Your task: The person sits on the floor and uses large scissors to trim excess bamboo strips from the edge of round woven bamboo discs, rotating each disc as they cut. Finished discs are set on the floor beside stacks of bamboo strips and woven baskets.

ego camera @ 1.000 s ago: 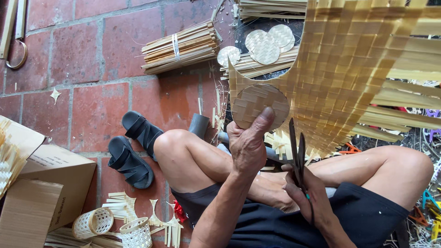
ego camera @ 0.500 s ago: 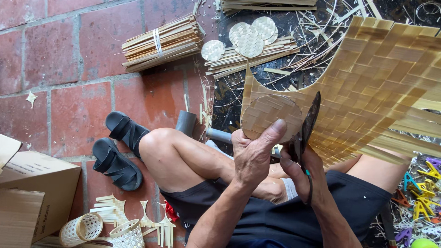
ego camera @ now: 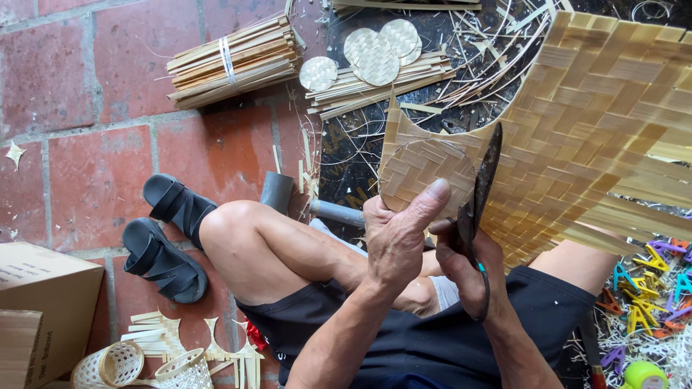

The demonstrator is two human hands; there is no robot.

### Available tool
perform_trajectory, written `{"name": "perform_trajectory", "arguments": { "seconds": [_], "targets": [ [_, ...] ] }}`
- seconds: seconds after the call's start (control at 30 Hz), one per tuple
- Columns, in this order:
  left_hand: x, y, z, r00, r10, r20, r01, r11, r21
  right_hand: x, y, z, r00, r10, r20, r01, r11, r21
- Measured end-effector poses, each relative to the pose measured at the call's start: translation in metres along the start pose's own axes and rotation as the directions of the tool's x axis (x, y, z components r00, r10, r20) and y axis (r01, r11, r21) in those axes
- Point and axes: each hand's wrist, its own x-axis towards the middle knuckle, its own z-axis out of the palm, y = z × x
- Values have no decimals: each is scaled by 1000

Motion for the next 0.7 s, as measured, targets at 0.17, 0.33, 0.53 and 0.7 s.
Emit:
{"name": "perform_trajectory", "arguments": {
  "seconds": [0.17, 0.33, 0.53, 0.7],
  "targets": [
    [3, 11, 1, 995, 8, 97, -11, 999, 37, 1, -10, -11, 999, -24, 24, 25, 999, -47],
    [1, 10, 4, 987, -14, 161, 7, 999, 44, -7, -9, -18, 1000, 17, 2, -17, 1000, 6],
    [1, 1, 10, 955, -115, 273, 97, 992, 77, -26, -11, -32, 998, 31, -53, -34, 998, -44],
    [-1, -11, 32, 908, -155, 389, 128, 987, 94, -44, -29, -55, 997, -34, -76, 35, 999, 12]
  ]
}}
